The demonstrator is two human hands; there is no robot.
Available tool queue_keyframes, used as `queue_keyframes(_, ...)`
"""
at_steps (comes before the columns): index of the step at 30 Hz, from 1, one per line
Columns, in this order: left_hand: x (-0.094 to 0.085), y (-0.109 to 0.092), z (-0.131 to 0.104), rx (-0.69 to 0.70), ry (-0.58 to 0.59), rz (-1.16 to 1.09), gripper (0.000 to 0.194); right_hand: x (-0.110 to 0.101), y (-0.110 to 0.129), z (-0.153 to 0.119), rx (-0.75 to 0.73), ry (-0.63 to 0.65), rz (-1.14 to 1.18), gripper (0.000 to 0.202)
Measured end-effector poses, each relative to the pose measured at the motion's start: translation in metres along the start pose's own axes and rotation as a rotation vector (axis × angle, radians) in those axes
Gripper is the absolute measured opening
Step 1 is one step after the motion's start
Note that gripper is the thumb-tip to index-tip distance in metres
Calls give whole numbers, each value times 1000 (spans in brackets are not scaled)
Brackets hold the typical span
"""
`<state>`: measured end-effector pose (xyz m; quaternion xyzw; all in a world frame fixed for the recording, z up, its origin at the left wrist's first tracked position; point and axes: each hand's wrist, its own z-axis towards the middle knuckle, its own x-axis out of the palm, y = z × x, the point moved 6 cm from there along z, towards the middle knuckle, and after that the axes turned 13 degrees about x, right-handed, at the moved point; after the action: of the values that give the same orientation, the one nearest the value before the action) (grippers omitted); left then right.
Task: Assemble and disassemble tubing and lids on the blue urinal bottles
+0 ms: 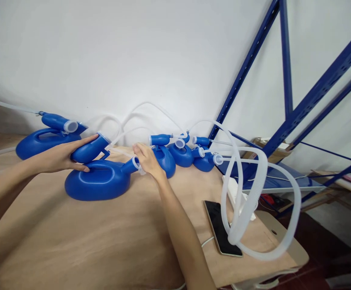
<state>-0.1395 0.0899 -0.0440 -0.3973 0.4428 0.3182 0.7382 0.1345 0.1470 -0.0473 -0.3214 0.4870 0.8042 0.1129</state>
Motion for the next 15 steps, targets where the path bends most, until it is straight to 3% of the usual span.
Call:
queue_keyframes(4, 5, 3, -1, 7, -19, -97, 134, 15, -4, 6, -12, 120, 342, 67)
queue_keyframes(6, 8, 3, -1, 22, -32, -138, 133, 20, 2, 4, -23, 228, 331, 68)
queue_keyframes(10, 14, 1, 2, 53, -54, -170, 134, 27, 2, 0, 106, 436, 339, 74)
queue_keyframes(15, 25, 1, 7, 62, -46, -170, 144, 29, 6, 2, 123, 482, 313, 61)
